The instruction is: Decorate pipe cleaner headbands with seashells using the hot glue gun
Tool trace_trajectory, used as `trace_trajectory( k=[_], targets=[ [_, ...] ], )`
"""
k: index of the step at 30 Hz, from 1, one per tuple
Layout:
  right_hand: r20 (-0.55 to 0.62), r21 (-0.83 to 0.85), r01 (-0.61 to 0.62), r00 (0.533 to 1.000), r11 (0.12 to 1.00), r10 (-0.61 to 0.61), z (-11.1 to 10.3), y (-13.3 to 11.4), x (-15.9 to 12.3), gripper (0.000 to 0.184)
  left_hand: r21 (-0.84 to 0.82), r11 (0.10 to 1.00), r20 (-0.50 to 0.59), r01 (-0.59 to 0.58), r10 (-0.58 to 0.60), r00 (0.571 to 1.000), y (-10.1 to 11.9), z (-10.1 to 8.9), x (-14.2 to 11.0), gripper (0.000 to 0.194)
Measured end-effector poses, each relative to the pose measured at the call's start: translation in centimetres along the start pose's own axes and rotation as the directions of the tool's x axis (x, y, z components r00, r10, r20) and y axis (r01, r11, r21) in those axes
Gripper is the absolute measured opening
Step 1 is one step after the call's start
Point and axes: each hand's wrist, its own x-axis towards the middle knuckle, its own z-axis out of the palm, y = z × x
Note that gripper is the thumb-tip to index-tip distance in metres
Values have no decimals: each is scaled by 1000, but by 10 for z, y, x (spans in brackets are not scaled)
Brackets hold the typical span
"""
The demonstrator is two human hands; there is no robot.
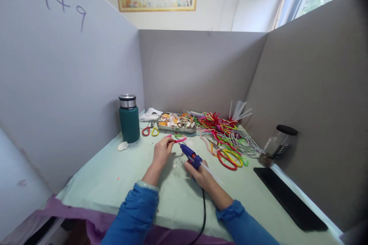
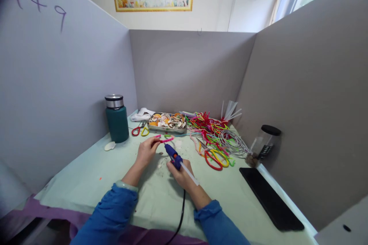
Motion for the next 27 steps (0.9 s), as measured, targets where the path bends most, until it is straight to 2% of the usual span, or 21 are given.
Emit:
trace_trajectory(
  k=[10,13,17,20,22,23,24,26,27],
  targets=[
    [-23,-27,-26,999,999,25,3,-3,3,33,110,987,-14,-117,119,993,-1,-1,-3,13],
    [-27,-5,-76,997,997,76,4,4,5,32,167,982,42,-88,82,996,-4,0,-3,15],
    [-30,116,-165,985,979,170,6,9,9,39,282,959,165,-26,-21,986,-6,-1,-4,16],
    [-87,307,-219,963,926,257,8,-1,16,47,329,944,148,35,-88,985,4,-4,-8,22],
    [-164,452,-196,941,870,297,12,-11,23,50,240,967,120,85,-117,986,19,-7,-14,19],
    [-198,498,-173,931,850,305,15,-17,27,51,133,983,179,130,-153,972,27,-8,-18,22],
    [-223,528,-150,926,836,306,19,-22,31,51,-17,982,285,189,-177,942,35,-9,-22,33],
    [-232,567,-121,926,815,299,29,-31,38,53,-320,890,450,324,-157,879,49,-10,-31,42],
    [-222,590,-118,928,799,301,35,-34,41,54,-421,838,483,347,-117,868,54,-11,-34,40]
  ],
)
